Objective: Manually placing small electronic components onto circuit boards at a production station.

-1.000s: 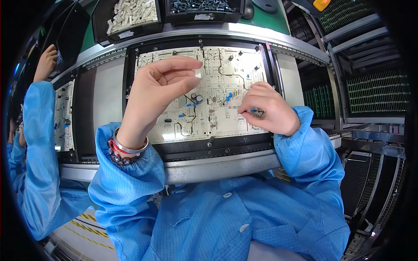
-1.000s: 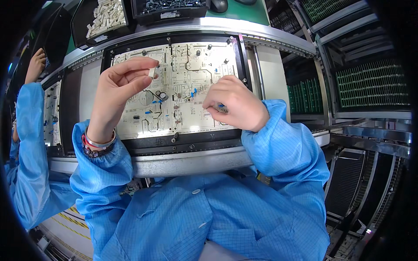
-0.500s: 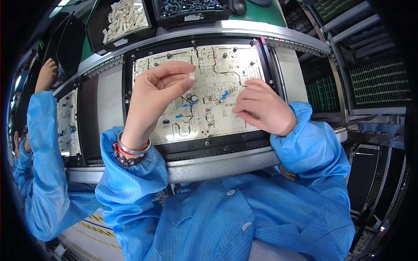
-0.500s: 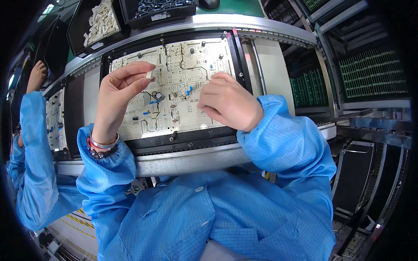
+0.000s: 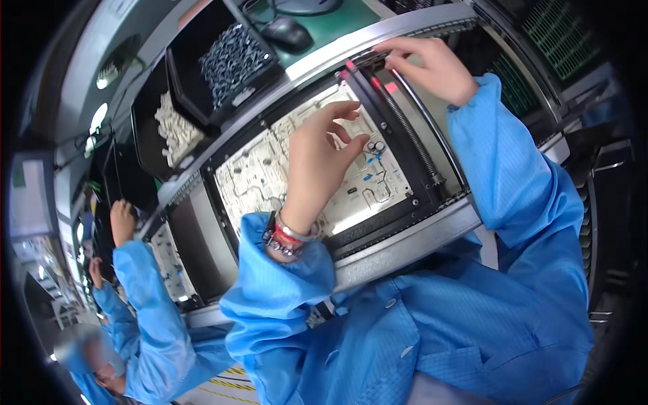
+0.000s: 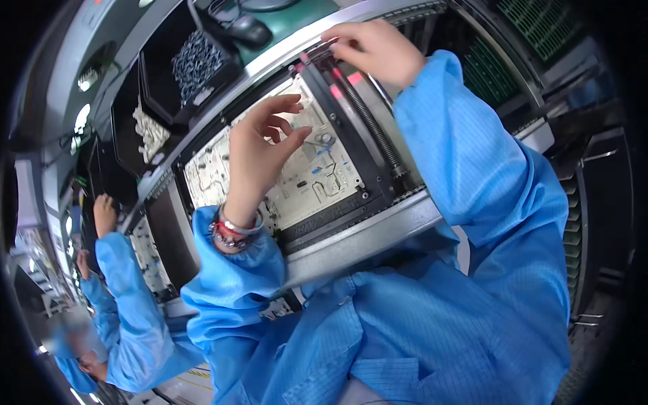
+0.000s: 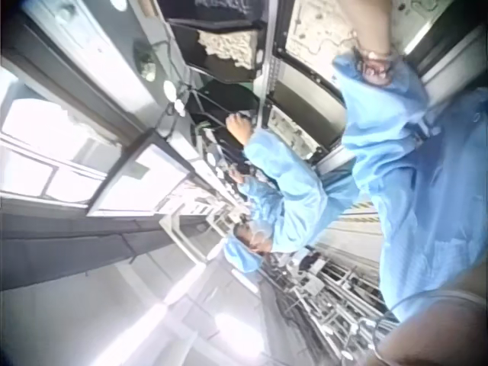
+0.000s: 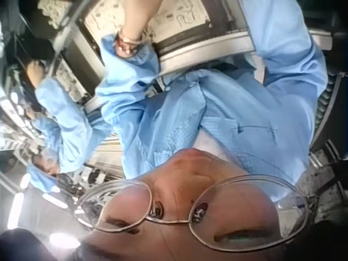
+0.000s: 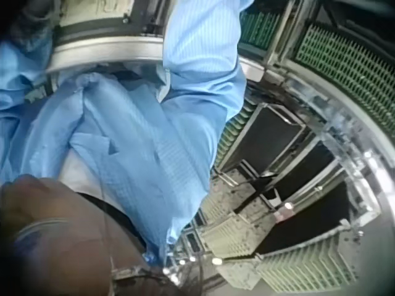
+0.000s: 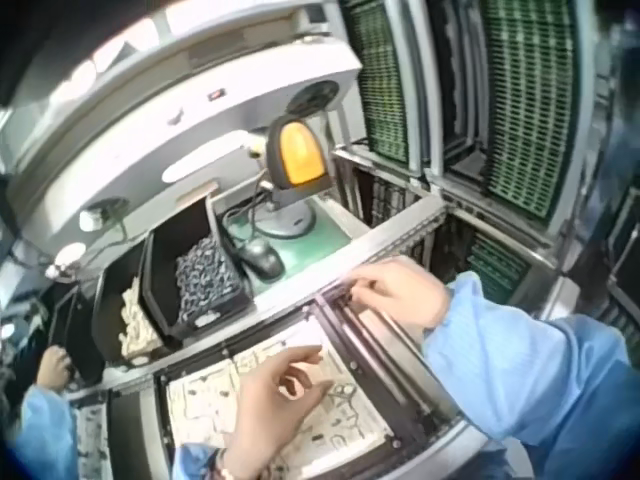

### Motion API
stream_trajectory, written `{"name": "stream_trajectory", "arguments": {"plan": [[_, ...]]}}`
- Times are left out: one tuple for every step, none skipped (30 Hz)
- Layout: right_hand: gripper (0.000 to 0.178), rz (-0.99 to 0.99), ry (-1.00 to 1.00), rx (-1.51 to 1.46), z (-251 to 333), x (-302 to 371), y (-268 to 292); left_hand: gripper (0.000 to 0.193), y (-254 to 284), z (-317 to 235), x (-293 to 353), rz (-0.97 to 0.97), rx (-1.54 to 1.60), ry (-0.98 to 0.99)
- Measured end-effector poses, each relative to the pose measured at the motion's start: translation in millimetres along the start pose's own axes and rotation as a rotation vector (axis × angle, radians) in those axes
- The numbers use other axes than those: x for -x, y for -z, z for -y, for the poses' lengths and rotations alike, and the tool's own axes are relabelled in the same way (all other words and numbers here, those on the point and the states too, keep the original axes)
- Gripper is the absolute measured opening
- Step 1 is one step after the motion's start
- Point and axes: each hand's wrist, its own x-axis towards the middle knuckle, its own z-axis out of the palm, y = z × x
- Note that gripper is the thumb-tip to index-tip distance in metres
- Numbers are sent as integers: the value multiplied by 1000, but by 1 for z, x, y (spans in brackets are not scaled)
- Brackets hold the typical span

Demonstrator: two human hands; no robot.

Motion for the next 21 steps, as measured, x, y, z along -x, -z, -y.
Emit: {"name": "stream_trajectory", "arguments": {"plan": [[27,2,-52,21,-1,-1,-5,39,-5,8,-5,-22,-47,4],[27,3,-41,-1,2,-1,-7,38,-11,16,-8,-22,-33,26],[27,4,-29,-22,7,-2,-9,38,-14,22,-9,6,-48,17],[26,-48,-28,-8,11,1,-12,38,-19,24,-8,-11,-110,46],[25,-18,-29,15,17,0,-8,37,-21,25,-7,-36,-174,78],[25,-59,33,63,12,0,-11,35,-23,26,-7,-46,-191,47],[24,-95,95,114,11,-2,-12,35,-23,24,-8,-26,-198,41],[24,-110,81,112,13,-1,-12,35,-23,21,-9,-29,-222,31],[24,-85,18,73,16,2,-11,35,-23,19,-10,-34,-246,22],[24,-57,-36,34,20,1,-10,35,-22,18,-11,-9,-277,45],[24,-67,-41,32,19,2,-9,35,-22,18,-12,-1,-282,39],[23,-77,-11,45,18,2,-7,37,-22,17,-13,7,-327,0],[23,-80,21,58,17,3,-8,38,-22,17,-12,12,-367,-34],[23,-82,18,57,18,4,-8,38,-23,16,-13,16,-369,-35],[22,-90,-4,50,19,5,-8,39,-23,13,-15,35,-375,-20],[22,-95,-21,44,21,4,-9,39,-22,11,-16,47,-380,-4],[22,-93,-16,42,21,3,-10,39,-21,10,-17,42,-382,-2],[22,-79,12,41,18,2,-12,36,-21,9,-19,53,-413,-49],[23,-59,49,41,16,0,-16,34,-20,9,-19,53,-444,-92],[23,-46,73,40,13,0,-18,27,-21,8,-21,47,-455,-205],[23,-97,123,80,7,2,-20,18,-21,3,-19,89,-508,-182]]}}
